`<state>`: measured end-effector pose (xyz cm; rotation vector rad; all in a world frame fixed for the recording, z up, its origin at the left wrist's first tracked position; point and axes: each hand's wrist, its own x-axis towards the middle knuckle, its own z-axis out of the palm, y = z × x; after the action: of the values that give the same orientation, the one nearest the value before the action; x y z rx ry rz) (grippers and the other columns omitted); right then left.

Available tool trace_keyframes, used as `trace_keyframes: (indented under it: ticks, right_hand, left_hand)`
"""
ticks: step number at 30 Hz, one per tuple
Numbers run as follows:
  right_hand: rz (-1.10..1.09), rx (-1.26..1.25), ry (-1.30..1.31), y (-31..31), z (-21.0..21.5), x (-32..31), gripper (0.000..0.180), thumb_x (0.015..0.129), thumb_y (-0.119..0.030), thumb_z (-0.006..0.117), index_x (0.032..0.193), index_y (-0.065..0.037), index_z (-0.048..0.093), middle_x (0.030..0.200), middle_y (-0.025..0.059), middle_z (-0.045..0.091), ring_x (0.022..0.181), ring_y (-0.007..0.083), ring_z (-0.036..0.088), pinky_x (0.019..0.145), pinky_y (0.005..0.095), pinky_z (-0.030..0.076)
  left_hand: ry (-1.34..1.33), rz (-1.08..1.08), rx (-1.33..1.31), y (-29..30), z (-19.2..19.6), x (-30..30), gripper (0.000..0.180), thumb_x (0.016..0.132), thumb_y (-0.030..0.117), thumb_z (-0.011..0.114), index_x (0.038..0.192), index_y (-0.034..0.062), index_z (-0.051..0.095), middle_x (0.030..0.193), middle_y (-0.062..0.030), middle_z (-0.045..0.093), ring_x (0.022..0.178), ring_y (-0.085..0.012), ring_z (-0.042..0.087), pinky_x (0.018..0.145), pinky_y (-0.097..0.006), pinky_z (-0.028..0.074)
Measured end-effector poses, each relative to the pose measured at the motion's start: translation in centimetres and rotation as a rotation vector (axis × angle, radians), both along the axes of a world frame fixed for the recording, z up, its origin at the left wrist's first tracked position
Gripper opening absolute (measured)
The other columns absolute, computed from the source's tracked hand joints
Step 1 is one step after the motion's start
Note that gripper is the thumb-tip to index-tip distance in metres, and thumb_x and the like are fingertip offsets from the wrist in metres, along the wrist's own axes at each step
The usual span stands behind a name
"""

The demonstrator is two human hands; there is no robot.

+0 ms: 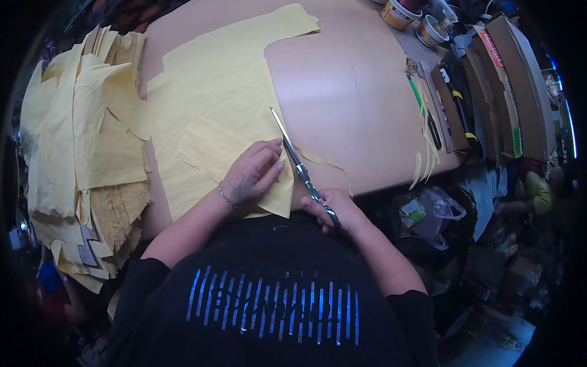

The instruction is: The person cuts yellow material using shears on a workbench. They move the pieces, pick up another piece of material from a stack, and cut the new piece with the shears.

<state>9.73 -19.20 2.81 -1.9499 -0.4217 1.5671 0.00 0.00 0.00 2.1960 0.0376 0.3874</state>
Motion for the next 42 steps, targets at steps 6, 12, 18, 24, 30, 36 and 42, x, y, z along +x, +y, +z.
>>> trace_keyframes:
  ticks: [6, 12, 18, 24, 30, 36, 42]
  right_hand:
    - [-0.042, 0.018, -0.028, -0.2, 0.2, -0.5, 0.061, 0.066, -0.066, 0.053, 0.065, -0.005, 0.049, 0.049, 0.0008, 0.047, 0.041, 0.0093, 0.049, 0.04, 0.0224, 0.04]
    - [-0.051, -0.003, -0.067, -0.2, 0.3, -1.1, 0.059, 0.067, -0.063, 0.054, 0.063, -0.005, 0.049, 0.048, 0.0015, 0.047, 0.04, 0.0104, 0.05, 0.039, 0.0238, 0.041]
    - [-0.067, 0.023, -0.062, -0.1, 0.8, -1.6, 0.058, 0.069, -0.064, 0.051, 0.062, -0.008, 0.046, 0.048, -0.0016, 0.043, 0.042, 0.0066, 0.044, 0.038, 0.0196, 0.032]
    - [-0.048, 0.049, 0.011, 1.5, 0.9, -0.6, 0.062, 0.07, -0.069, 0.044, 0.064, -0.007, 0.046, 0.051, -0.0001, 0.045, 0.043, 0.0074, 0.046, 0.038, 0.0196, 0.032]
    - [-0.11, 0.066, 0.043, 4.0, 0.1, -0.2, 0.067, 0.067, -0.073, 0.04, 0.067, -0.006, 0.043, 0.052, 0.0015, 0.046, 0.041, 0.0099, 0.049, 0.038, 0.0203, 0.035]
    - [-0.12, 0.057, -0.043, 3.6, 0.2, -0.9, 0.068, 0.066, -0.074, 0.04, 0.069, -0.006, 0.044, 0.051, 0.0019, 0.046, 0.039, 0.0094, 0.048, 0.036, 0.0189, 0.034]
    - [-0.212, 0.048, -0.06, 3.7, 0.4, -1.7, 0.071, 0.064, -0.072, 0.048, 0.064, -0.001, 0.047, 0.049, 0.002, 0.045, 0.038, 0.0092, 0.048, 0.035, 0.0208, 0.04]
  left_hand:
    - [-0.017, -0.011, -0.056, 0.1, -0.2, 0.1, 0.011, 0.079, 0.008, 0.053, 0.084, -0.0013, 0.049, 0.094, -0.0162, 0.053, 0.106, -0.0298, 0.049, 0.083, -0.033, 0.042]
    - [-0.02, -0.02, -0.109, 0.1, -0.4, 0.2, 0.011, 0.08, 0.008, 0.053, 0.084, -0.0013, 0.048, 0.093, -0.0161, 0.052, 0.108, -0.03, 0.048, 0.084, -0.033, 0.041]
    - [-0.022, -0.043, -0.118, 0.3, -0.3, 0.2, 0.011, 0.08, 0.008, 0.053, 0.083, -0.0013, 0.048, 0.092, -0.0157, 0.052, 0.107, -0.0305, 0.048, 0.084, -0.032, 0.041]
    - [-0.014, -0.06, -0.132, 0.5, -0.2, 0.2, 0.011, 0.08, 0.008, 0.052, 0.083, -0.0013, 0.047, 0.09, -0.0152, 0.052, 0.108, -0.0307, 0.048, 0.082, -0.033, 0.042]
    - [-0.073, -0.098, -0.123, 0.7, 0.4, 0.1, 0.01, 0.08, 0.007, 0.052, 0.083, -0.0016, 0.047, 0.09, -0.0149, 0.051, 0.108, -0.0318, 0.048, 0.082, -0.032, 0.042]
    - [-0.059, -0.111, -0.198, 1.0, 0.2, 0.0, 0.01, 0.08, 0.006, 0.053, 0.084, -0.0021, 0.047, 0.09, -0.0151, 0.051, 0.107, -0.0323, 0.048, 0.083, -0.033, 0.042]
    - [-0.061, -0.138, -0.269, 1.0, -0.1, 0.0, 0.01, 0.08, 0.005, 0.052, 0.084, -0.0022, 0.048, 0.091, -0.0153, 0.051, 0.107, -0.0315, 0.049, 0.083, -0.032, 0.042]
